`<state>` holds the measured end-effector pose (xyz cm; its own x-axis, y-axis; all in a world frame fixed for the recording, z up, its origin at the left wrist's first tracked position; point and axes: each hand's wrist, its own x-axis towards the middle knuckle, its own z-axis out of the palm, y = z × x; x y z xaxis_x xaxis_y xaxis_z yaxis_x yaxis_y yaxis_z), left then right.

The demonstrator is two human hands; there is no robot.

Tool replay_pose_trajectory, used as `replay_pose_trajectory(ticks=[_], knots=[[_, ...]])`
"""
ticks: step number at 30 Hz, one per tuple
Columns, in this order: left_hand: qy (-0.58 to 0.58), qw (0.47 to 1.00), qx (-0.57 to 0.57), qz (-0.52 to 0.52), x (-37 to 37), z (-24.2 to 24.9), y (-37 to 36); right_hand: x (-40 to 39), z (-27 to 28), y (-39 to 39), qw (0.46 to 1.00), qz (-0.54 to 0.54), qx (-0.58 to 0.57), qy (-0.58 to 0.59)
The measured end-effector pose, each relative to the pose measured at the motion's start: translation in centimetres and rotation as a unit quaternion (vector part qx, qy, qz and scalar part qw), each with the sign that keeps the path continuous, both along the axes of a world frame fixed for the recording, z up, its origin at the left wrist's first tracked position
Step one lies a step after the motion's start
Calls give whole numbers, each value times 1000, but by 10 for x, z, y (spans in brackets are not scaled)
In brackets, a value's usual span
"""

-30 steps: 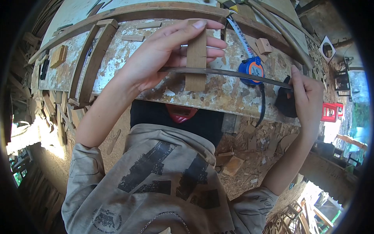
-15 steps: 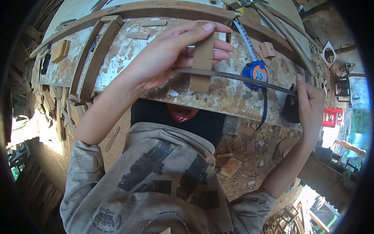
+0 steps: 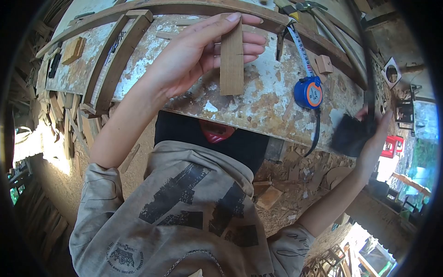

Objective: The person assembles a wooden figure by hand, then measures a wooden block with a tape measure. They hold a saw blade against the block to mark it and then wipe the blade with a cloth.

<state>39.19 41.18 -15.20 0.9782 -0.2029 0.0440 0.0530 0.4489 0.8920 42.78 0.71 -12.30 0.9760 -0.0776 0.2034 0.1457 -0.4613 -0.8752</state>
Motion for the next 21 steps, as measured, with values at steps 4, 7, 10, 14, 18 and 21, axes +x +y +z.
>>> replay_pose_trajectory(ticks=[4,7,10,14,18,21], knots=[[35,999,-17,10,-3,-3,-9,-25,-6,35,987,79,137,-1],[-7,1000,18,-9,0,-10,-12,-42,-7,91,940,19,323,103],[-2,993,120,16,-9,1,-23,-51,-10,119,901,134,378,165],[-77,991,111,23,-13,15,-40,-60,-15,151,870,211,397,204],[-35,992,117,-2,-11,11,-40,-67,-10,167,895,240,313,207],[-26,986,161,19,-11,4,-33,-70,-3,175,921,206,257,206]])
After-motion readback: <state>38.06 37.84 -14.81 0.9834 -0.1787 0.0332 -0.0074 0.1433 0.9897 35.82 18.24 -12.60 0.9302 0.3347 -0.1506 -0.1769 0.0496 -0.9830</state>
